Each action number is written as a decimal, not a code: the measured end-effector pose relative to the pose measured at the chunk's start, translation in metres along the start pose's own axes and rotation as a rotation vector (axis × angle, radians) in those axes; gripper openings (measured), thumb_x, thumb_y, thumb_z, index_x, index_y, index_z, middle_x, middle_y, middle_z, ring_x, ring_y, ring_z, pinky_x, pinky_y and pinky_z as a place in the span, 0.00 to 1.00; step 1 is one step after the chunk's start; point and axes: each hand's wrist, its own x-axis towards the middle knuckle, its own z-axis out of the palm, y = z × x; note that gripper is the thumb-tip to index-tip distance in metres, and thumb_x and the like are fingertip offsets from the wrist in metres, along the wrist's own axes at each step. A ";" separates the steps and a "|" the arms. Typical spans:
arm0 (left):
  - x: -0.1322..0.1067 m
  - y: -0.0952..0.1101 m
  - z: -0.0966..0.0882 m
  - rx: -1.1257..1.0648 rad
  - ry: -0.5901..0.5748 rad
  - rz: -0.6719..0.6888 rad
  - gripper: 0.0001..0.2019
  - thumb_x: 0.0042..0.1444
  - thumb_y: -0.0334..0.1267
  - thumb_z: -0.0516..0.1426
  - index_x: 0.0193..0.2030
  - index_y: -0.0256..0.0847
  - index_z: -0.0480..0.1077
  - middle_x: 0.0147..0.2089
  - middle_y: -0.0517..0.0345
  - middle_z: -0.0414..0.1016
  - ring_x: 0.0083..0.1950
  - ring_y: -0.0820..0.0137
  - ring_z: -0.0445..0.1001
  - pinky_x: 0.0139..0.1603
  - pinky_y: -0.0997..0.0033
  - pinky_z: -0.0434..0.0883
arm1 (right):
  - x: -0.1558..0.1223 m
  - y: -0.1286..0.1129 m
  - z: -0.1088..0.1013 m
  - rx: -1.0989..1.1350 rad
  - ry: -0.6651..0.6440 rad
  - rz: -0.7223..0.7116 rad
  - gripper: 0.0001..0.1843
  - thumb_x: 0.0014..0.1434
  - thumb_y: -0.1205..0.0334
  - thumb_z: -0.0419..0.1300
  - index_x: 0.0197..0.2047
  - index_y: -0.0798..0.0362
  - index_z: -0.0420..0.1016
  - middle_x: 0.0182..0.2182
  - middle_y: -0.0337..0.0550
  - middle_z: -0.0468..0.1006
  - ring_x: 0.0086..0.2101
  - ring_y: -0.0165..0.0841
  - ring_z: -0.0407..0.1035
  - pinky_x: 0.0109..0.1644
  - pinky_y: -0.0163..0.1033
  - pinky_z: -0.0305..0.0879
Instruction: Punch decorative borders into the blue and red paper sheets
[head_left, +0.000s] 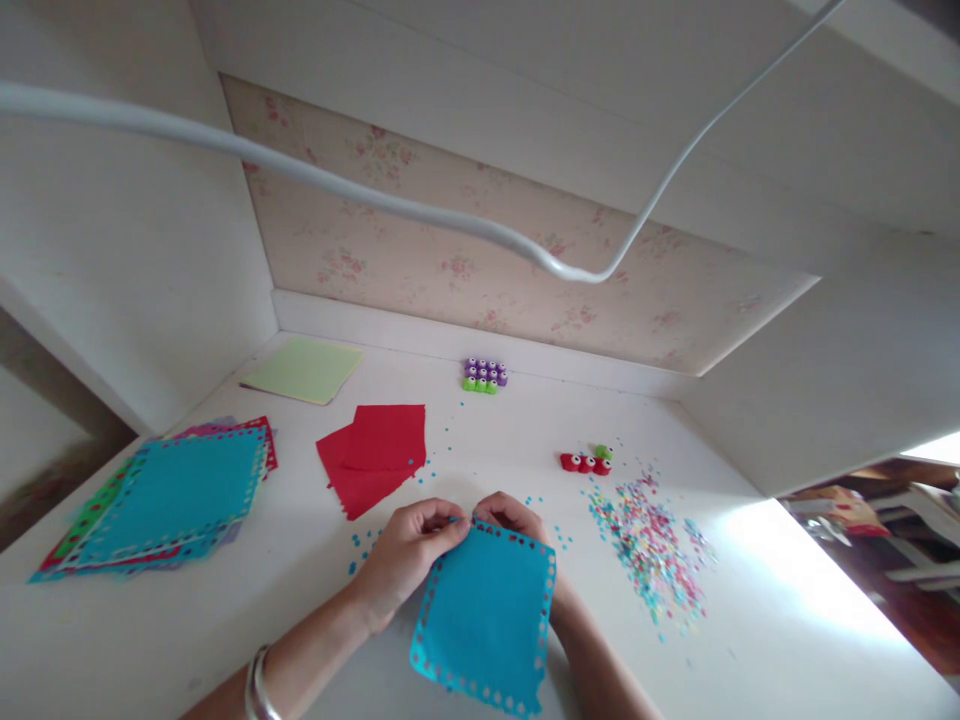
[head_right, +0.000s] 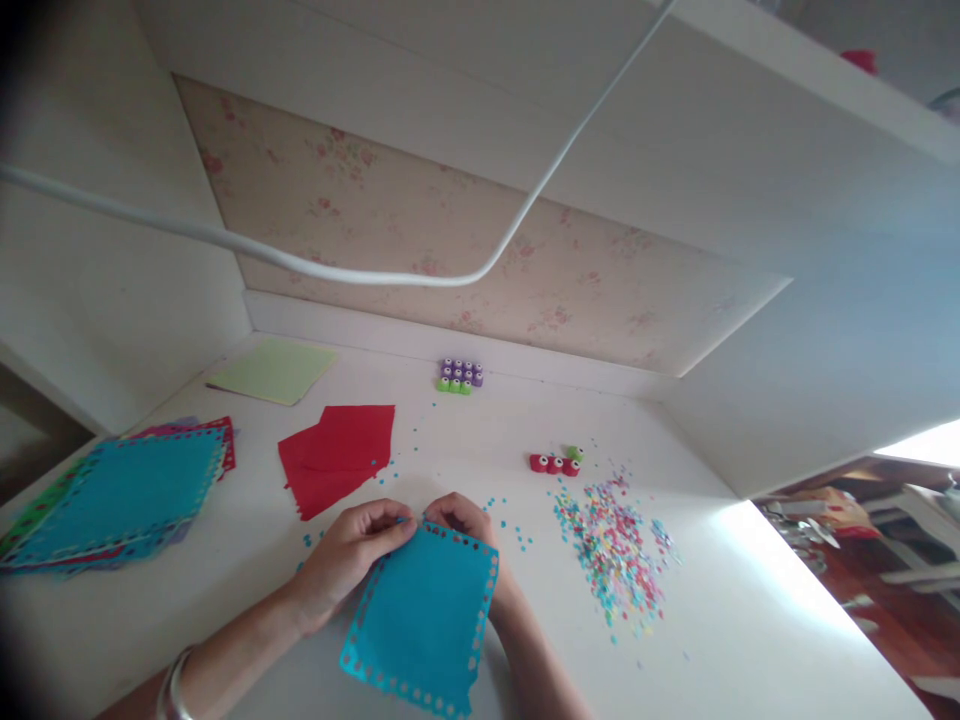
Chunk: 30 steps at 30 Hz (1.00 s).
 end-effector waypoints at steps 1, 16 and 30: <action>0.001 0.000 0.000 -0.026 -0.006 -0.023 0.15 0.51 0.48 0.65 0.38 0.38 0.77 0.33 0.57 0.75 0.35 0.68 0.69 0.35 0.72 0.63 | 0.001 0.002 -0.002 -0.002 0.009 0.005 0.07 0.54 0.56 0.64 0.31 0.50 0.76 0.28 0.41 0.76 0.30 0.36 0.70 0.34 0.39 0.66; 0.001 -0.002 -0.001 -0.040 -0.057 -0.073 0.22 0.49 0.47 0.66 0.47 0.38 0.71 0.37 0.56 0.78 0.36 0.68 0.73 0.36 0.71 0.65 | -0.004 -0.018 0.001 -0.046 -0.065 -0.085 0.11 0.62 0.53 0.60 0.35 0.52 0.79 0.31 0.43 0.79 0.33 0.33 0.72 0.36 0.35 0.66; -0.003 0.001 -0.002 0.060 -0.093 -0.054 0.20 0.50 0.40 0.65 0.50 0.42 0.70 0.30 0.65 0.68 0.32 0.73 0.66 0.31 0.75 0.60 | -0.008 -0.029 -0.002 -0.143 -0.161 -0.222 0.09 0.65 0.60 0.57 0.35 0.52 0.76 0.33 0.43 0.78 0.35 0.32 0.72 0.40 0.36 0.66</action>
